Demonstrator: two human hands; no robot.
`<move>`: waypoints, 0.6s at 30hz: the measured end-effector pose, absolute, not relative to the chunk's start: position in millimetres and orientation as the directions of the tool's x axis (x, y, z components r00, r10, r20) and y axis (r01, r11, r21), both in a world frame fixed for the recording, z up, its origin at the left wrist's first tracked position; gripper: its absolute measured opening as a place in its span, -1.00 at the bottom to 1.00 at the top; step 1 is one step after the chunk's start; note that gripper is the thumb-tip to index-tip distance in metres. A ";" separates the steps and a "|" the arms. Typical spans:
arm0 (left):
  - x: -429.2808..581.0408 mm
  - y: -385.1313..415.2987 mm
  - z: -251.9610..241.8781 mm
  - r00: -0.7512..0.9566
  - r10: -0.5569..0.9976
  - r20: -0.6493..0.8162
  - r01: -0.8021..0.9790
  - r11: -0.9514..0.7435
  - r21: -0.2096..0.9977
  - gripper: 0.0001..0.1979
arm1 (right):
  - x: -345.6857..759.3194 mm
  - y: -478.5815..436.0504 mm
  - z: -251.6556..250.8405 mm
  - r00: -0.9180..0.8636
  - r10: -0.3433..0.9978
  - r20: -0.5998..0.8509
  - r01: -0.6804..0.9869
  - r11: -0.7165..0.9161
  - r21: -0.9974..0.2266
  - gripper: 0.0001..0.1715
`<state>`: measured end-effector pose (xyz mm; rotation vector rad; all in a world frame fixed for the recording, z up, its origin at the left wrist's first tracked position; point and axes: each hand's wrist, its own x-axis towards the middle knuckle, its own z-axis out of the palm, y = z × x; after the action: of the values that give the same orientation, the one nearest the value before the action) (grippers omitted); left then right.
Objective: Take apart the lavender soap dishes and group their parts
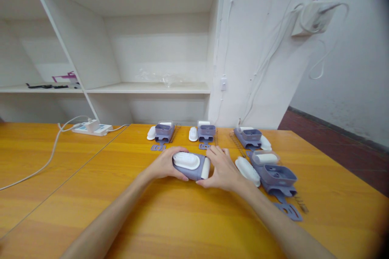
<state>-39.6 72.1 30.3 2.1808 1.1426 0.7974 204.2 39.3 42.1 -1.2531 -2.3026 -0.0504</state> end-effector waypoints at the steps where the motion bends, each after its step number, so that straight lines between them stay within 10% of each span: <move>1: -39.1 70.8 31.5 0.464 0.858 0.223 0.527 -0.469 0.709 -0.11 | 204.7 39.4 42.0 -0.433 0.782 0.449 0.786 0.571 -0.238 -0.32; 8: -37.7 66.1 40.7 0.506 0.855 0.114 0.503 -0.400 0.766 -0.12 | 209.4 36.4 48.9 -0.408 0.816 0.409 0.734 0.559 -0.384 -0.32; 18: -37.5 65.2 39.4 0.475 0.864 0.164 0.519 -0.426 0.741 -0.13 | 205.0 27.3 48.0 -0.392 0.796 0.461 0.789 0.549 -0.278 -0.39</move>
<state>-37.5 65.2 39.4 2.1036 1.1404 0.7207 205.0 27.3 48.0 -1.2731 -2.2360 0.0181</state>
